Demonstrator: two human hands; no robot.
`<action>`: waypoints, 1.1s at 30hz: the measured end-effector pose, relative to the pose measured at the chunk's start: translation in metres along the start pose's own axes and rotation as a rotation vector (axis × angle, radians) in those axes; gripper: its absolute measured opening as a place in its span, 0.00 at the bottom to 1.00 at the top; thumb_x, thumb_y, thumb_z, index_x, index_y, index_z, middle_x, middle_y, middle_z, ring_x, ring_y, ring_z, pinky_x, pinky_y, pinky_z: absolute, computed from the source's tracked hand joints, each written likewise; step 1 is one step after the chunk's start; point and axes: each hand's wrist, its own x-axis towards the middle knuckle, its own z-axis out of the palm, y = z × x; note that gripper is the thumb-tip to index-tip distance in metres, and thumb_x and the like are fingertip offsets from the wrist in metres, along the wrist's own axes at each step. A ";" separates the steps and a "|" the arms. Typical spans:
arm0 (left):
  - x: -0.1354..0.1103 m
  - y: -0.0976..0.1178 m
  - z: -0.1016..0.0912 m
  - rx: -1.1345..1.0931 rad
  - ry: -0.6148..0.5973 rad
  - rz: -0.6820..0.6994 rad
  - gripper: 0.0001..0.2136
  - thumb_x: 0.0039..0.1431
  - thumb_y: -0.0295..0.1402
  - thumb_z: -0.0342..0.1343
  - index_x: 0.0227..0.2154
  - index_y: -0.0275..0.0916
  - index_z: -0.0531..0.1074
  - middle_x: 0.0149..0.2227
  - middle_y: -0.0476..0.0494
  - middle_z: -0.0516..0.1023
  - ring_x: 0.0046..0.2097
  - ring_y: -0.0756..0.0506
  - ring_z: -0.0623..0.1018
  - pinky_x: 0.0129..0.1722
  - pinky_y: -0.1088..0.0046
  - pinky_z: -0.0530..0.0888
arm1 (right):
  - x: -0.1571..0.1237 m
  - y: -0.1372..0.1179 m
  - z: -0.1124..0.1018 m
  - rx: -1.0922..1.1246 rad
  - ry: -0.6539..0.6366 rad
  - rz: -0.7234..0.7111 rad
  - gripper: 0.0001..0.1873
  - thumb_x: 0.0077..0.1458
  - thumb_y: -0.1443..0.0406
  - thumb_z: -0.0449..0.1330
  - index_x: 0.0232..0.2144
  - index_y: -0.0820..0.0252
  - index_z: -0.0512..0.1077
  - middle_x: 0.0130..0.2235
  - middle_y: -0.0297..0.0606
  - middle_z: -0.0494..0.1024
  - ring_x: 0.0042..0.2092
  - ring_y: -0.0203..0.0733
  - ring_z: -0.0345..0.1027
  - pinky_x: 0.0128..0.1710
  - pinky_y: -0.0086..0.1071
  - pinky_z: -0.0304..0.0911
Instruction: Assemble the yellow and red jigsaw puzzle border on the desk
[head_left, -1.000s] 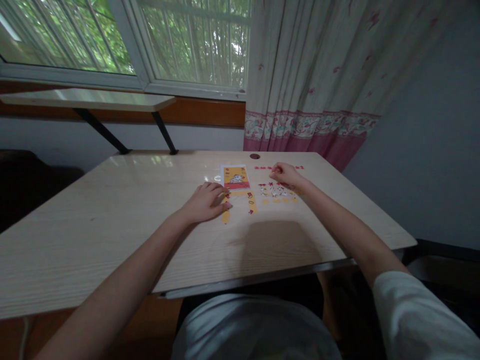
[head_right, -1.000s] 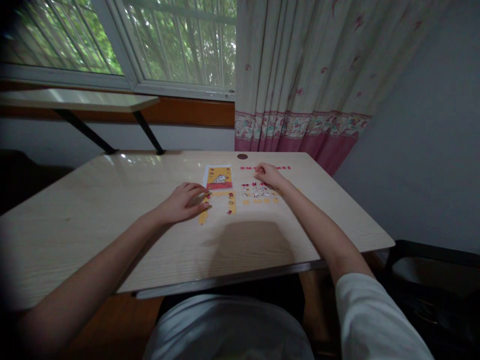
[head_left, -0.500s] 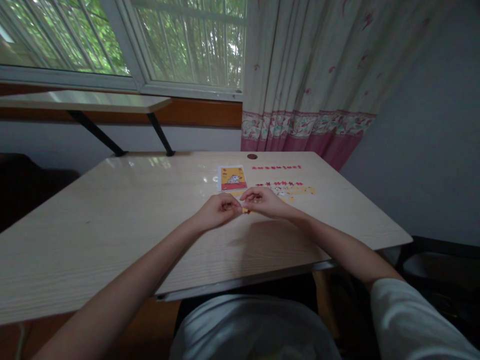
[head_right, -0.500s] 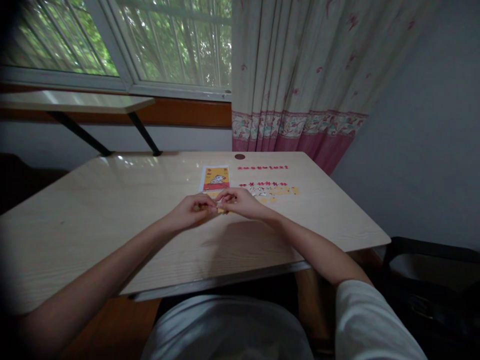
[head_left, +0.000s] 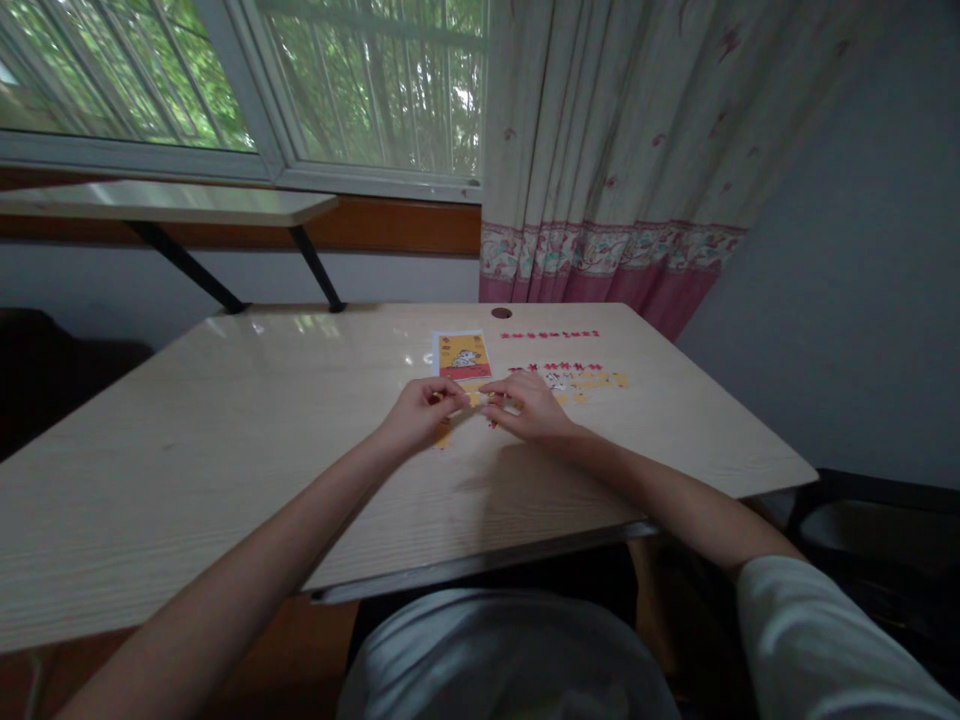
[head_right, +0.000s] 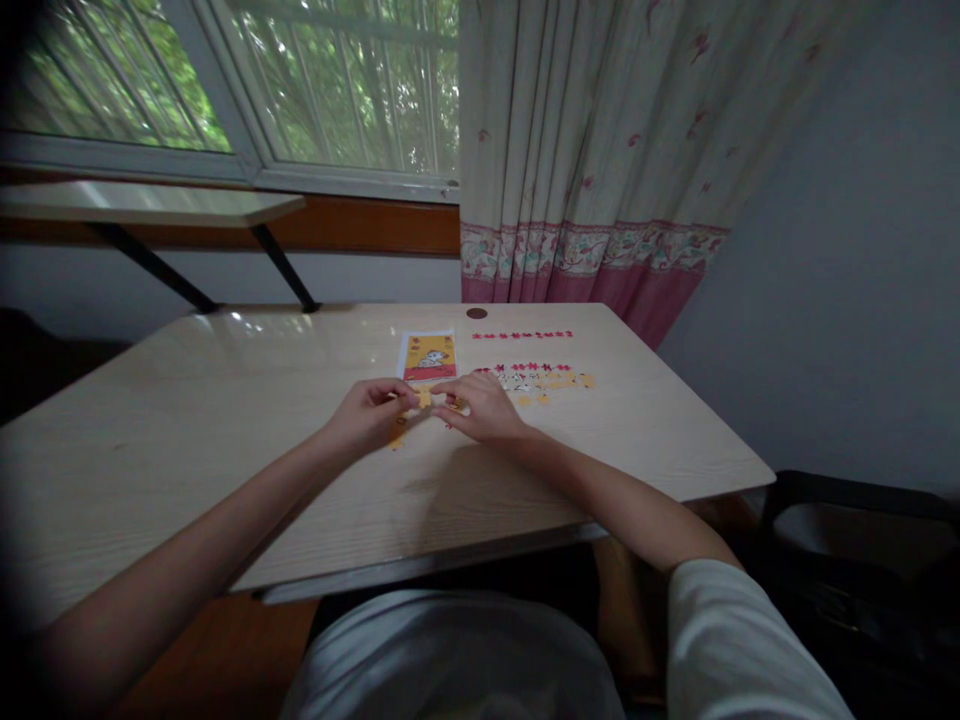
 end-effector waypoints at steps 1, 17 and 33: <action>0.000 0.001 0.000 -0.004 -0.006 -0.008 0.11 0.43 0.40 0.65 0.21 0.37 0.76 0.25 0.46 0.77 0.30 0.47 0.74 0.34 0.69 0.71 | 0.000 0.000 0.001 -0.013 0.011 -0.014 0.12 0.57 0.57 0.62 0.41 0.57 0.77 0.31 0.37 0.79 0.37 0.41 0.70 0.43 0.36 0.59; 0.004 0.001 -0.039 0.530 -0.065 0.144 0.15 0.57 0.44 0.55 0.37 0.37 0.78 0.37 0.40 0.79 0.34 0.45 0.74 0.36 0.66 0.71 | -0.005 0.000 -0.016 -0.132 0.059 -0.031 0.12 0.59 0.57 0.60 0.38 0.57 0.77 0.30 0.38 0.78 0.37 0.42 0.69 0.42 0.37 0.55; 0.012 -0.013 -0.072 0.998 -0.252 0.368 0.20 0.58 0.46 0.53 0.45 0.37 0.76 0.44 0.35 0.74 0.46 0.37 0.73 0.51 0.54 0.68 | -0.008 -0.002 -0.035 -0.012 -0.549 0.154 0.07 0.51 0.62 0.65 0.34 0.58 0.77 0.30 0.34 0.75 0.37 0.39 0.67 0.45 0.35 0.52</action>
